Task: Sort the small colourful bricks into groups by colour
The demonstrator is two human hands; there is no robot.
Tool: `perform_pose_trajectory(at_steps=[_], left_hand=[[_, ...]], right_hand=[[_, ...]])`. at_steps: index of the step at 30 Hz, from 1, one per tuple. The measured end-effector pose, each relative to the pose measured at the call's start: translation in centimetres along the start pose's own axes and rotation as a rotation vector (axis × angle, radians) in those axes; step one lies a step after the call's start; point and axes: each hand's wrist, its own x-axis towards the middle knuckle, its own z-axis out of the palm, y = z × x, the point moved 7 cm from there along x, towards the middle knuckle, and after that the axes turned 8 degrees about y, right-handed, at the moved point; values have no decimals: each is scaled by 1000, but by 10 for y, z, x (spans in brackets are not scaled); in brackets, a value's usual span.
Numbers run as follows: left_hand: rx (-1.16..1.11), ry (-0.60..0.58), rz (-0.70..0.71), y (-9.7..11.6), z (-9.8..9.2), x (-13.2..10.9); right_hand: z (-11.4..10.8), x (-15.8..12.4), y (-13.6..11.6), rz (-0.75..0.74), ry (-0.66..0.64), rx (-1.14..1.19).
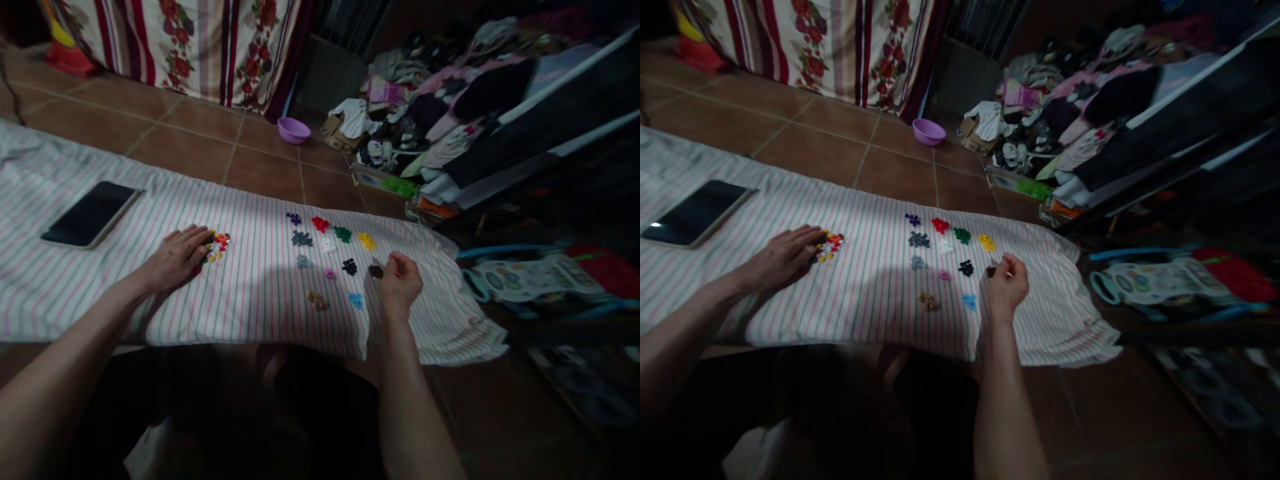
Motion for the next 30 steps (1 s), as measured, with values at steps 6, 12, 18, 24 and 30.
perform_pose_trajectory(at_steps=[6, 12, 18, 24, 30], left_hand=[[-25, -46, -90, 3, 2, 4], [-62, -29, -64, 5, 3, 8], [-65, -26, -60, 11, 1, 7], [-116, 2, -52, 12, -8, 7], [-144, 54, -25, 8, -11, 3]], right_hand=[[61, -71, -135, -242, -311, 128], [122, -160, -204, -494, -738, 316], [163, -186, -213, -458, -839, 206], [181, -193, -225, -448, -854, 103], [191, -196, -236, -464, -913, 85]])
